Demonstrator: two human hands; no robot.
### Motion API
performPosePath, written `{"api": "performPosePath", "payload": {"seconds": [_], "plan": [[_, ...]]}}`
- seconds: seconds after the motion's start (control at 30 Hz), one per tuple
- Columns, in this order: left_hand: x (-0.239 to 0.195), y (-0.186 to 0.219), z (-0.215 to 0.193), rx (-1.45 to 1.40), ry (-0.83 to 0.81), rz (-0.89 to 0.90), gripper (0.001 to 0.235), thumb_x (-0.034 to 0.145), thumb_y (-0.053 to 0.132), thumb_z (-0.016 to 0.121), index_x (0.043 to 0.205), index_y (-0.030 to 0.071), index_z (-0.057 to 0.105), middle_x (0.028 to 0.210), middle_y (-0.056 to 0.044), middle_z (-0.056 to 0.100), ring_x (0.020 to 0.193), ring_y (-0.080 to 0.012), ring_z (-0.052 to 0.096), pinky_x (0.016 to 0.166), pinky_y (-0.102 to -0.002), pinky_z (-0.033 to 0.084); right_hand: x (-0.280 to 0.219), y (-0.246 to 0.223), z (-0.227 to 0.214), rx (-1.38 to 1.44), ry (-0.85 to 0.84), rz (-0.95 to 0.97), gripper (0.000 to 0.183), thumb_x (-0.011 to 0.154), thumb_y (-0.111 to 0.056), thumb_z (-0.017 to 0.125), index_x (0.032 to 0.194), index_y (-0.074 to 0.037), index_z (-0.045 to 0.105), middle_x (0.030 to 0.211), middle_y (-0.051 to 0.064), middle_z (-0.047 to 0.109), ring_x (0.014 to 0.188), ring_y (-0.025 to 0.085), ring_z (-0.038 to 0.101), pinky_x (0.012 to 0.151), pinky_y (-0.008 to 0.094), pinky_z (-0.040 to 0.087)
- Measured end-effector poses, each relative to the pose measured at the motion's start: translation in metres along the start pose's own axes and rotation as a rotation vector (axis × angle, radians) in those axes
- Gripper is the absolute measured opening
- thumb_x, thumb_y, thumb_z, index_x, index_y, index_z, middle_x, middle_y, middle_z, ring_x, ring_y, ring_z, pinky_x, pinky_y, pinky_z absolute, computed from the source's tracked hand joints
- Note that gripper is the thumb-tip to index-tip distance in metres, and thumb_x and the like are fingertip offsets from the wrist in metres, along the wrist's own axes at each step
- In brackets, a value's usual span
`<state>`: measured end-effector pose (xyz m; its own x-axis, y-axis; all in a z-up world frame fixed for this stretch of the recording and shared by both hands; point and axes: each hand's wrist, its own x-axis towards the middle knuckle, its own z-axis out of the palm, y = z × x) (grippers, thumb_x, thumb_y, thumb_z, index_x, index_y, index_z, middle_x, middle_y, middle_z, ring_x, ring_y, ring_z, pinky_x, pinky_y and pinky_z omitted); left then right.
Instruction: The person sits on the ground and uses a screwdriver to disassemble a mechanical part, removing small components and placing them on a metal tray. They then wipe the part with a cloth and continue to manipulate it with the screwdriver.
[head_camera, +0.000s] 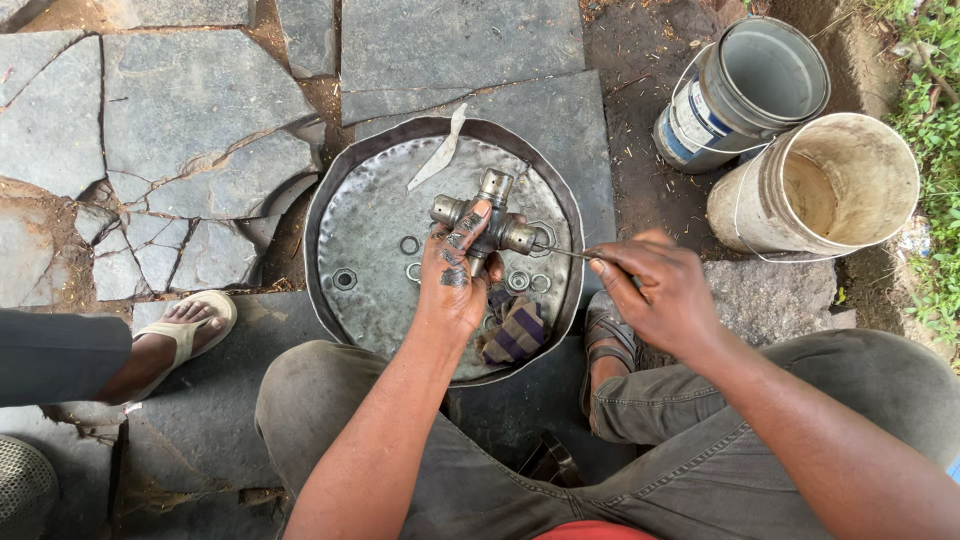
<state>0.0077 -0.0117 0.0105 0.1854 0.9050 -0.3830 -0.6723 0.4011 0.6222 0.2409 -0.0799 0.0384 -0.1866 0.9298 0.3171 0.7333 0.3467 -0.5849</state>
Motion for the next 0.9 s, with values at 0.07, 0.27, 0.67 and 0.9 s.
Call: {"api": "performPosePath", "payload": {"seconds": [0.07, 0.27, 0.67, 0.9], "plan": [[-0.003, 0.0, 0.001, 0.029, -0.009, 0.017, 0.024, 0.092, 0.023, 0.076, 0.105, 0.005, 0.068, 0.089, -0.014, 0.077, 0.064, -0.0148, 0.067, 0.043, -0.027, 0.042, -0.003, 0.003, 0.004, 0.216, -0.087, 0.218, 0.018, 0.095, -0.018, 0.073, 0.104, -0.004, 0.076, 0.083, 0.005, 0.073, 0.067, 0.01, 0.066, 0.06, 0.027, 0.051], [-0.005, -0.002, 0.006, -0.011, -0.003, -0.011, 0.022, 0.093, 0.023, 0.074, 0.105, 0.006, 0.067, 0.088, -0.013, 0.076, 0.066, -0.0153, 0.069, 0.043, -0.027, 0.043, 0.005, -0.014, -0.005, 0.499, -0.214, 0.386, 0.032, 0.094, -0.03, 0.071, 0.106, -0.001, 0.074, 0.079, 0.008, 0.069, 0.071, 0.016, 0.064, 0.069, 0.037, 0.05], [-0.002, -0.016, 0.001, -0.024, 0.08, -0.115, 0.033, 0.089, 0.03, 0.077, 0.109, 0.007, 0.063, 0.088, -0.01, 0.075, 0.064, -0.0134, 0.066, 0.043, -0.027, 0.041, 0.014, -0.018, -0.016, -0.359, 0.016, -0.364, 0.018, 0.093, -0.019, 0.075, 0.082, -0.007, 0.068, 0.077, 0.004, 0.068, 0.071, 0.018, 0.065, 0.09, 0.046, 0.047], [-0.007, -0.042, 0.006, 0.047, 0.041, -0.121, 0.031, 0.084, 0.027, 0.081, 0.103, 0.009, 0.064, 0.085, -0.002, 0.072, 0.064, -0.0116, 0.062, 0.043, -0.028, 0.04, 0.002, -0.005, 0.021, 0.375, -0.281, 0.677, 0.038, 0.102, -0.038, 0.058, 0.083, -0.007, 0.068, 0.064, 0.003, 0.066, 0.059, 0.014, 0.064, 0.061, 0.036, 0.049]]}}
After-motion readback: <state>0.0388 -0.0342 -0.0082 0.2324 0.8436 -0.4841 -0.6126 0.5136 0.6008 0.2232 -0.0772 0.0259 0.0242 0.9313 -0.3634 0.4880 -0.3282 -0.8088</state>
